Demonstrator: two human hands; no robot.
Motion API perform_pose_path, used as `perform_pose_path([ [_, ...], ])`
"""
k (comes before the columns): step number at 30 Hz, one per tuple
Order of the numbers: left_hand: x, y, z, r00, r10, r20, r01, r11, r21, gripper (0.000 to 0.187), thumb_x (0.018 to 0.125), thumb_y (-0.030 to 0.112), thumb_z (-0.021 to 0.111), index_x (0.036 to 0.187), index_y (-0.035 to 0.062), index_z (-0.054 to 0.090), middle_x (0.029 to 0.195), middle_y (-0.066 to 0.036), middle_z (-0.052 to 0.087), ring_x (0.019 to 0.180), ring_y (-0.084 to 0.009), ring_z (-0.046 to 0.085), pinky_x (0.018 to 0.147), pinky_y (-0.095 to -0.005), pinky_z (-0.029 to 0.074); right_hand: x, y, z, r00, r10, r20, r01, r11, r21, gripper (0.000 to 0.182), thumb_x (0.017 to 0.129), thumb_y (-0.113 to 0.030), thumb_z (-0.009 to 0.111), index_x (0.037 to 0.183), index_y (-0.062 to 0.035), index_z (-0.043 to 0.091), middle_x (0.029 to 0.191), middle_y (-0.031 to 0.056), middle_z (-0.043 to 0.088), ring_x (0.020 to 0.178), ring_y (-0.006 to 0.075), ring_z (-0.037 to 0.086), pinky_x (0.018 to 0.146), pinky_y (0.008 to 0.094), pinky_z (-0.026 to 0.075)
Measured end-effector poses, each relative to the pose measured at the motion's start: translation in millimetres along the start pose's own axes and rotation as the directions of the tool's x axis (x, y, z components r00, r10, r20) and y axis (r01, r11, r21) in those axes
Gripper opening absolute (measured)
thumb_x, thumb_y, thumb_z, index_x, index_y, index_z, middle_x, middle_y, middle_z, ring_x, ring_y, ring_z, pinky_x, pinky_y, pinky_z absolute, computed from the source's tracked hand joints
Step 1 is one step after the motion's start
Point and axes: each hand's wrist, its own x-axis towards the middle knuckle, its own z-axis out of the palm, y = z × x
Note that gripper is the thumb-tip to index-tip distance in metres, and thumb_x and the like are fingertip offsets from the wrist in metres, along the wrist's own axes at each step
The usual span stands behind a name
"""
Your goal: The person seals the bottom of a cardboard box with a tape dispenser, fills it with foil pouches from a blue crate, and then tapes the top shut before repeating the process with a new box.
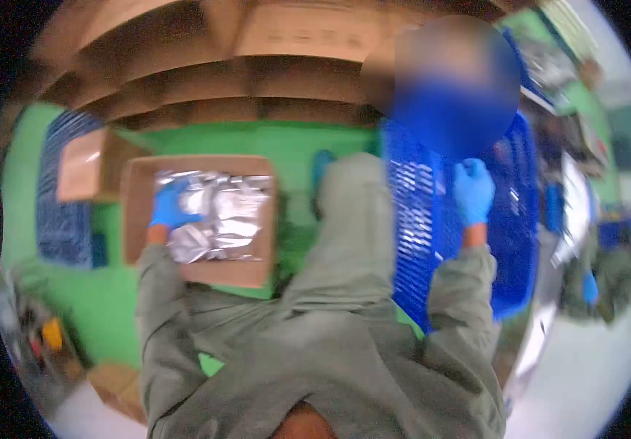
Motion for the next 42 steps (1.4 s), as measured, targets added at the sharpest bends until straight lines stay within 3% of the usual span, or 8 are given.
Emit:
perform_pose_path([
  [3,14,-11,10,0.981,0.137,0.138,-0.126,0.988,-0.087,0.099,0.052,0.051,0.09,0.134,0.0081,0.055,0.138,-0.017,0.054,0.13,-0.0355,0.049,0.111,-0.0463,0.039,-37,163,9,0.891,0.448,0.076,-0.374,0.817,-0.439,0.042,0.078,-0.038,0.066,0.09,0.0015,0.071,0.092,0.0261,0.07,0.083,0.0429,0.069,0.076,0.0497,0.054],
  [6,18,-17,13,0.986,0.009,0.167,-0.025,0.995,0.096,0.108,0.054,0.045,0.092,0.143,0.0037,0.046,0.143,-0.02,0.049,0.135,-0.0383,0.043,0.115,-0.0447,0.033,-140,222,51,0.586,0.658,0.474,-0.803,0.389,0.452,0.036,0.088,-0.035,0.07,0.107,-0.0049,0.068,0.093,0.0101,0.071,0.082,0.0278,0.067,0.078,0.0453,0.055],
  [9,18,-48,23,0.992,0.005,0.129,-0.008,1.0,0.024,0.108,0.056,0.04,0.092,0.144,0.0025,0.043,0.143,-0.023,0.048,0.135,-0.0393,0.043,0.115,-0.0453,0.033,-178,218,88,0.287,0.479,0.83,-0.946,0.002,0.326,0.039,0.095,-0.039,0.058,0.111,-0.0043,0.066,0.098,0.012,0.07,0.086,0.0281,0.067,0.082,0.0469,0.055],
  [14,-9,22,-29,0.995,-0.093,-0.037,0.093,0.996,-0.004,0.096,0.065,0.034,0.088,0.144,0.0015,0.043,0.142,-0.025,0.048,0.132,-0.0412,0.044,0.113,-0.0457,0.034,-157,146,181,0.389,0.166,0.906,-0.851,-0.312,0.422,0.042,0.095,-0.037,0.058,0.116,-0.0012,0.063,0.103,0.0137,0.069,0.091,0.0277,0.066,0.085,0.0459,0.053],
  [23,-101,80,-76,0.897,-0.091,-0.433,0.127,0.99,0.055,0.073,0.077,0.043,0.076,0.138,0.0113,0.052,0.141,-0.015,0.049,0.135,-0.0404,0.041,0.112,-0.0503,0.032,-70,164,137,0.62,0.223,0.752,-0.784,0.207,0.585,0.05,0.088,-0.028,0.069,0.124,0.0053,0.058,0.11,0.016,0.067,0.099,0.0268,0.063,0.09,0.0423,0.051],
  [29,-146,60,-64,0.796,-0.203,-0.57,0.209,0.976,-0.056,0.066,0.08,0.042,0.074,0.135,0.0119,0.053,0.138,-0.016,0.051,0.133,-0.0401,0.042,0.111,-0.0506,0.034,28,13,-35,0.969,-0.236,-0.068,0.245,0.916,0.318,0.066,0.085,-0.025,0.075,0.135,0.0094,0.048,0.123,0.019,0.062,0.11,0.0261,0.06,0.095,0.0392,0.048],
  [36,-144,89,-93,0.675,-0.103,-0.73,0.056,0.995,-0.088,0.058,0.083,0.032,0.075,0.133,0.0115,0.056,0.135,-0.015,0.055,0.128,-0.0366,0.049,0.109,-0.0458,0.038,-4,-204,-166,0.771,-0.591,-0.237,0.577,0.806,-0.133,0.068,0.085,-0.021,0.078,0.139,0.0052,0.047,0.118,0.0179,0.068,0.104,0.0219,0.065,0.089,0.0378,0.051],
  [42,-139,133,-141,0.573,-0.049,-0.818,-0.128,0.981,-0.148,0.063,0.079,0.024,0.079,0.135,0.0102,0.055,0.136,-0.017,0.054,0.127,-0.0364,0.05,0.107,-0.0443,0.041,-7,-317,-115,0.539,-0.816,-0.208,0.796,0.413,0.443,0.052,0.082,-0.007,0.078,0.129,-0.0026,0.057,0.106,0.0132,0.067,0.098,0.0189,0.067,0.08,0.034,0.054],
])
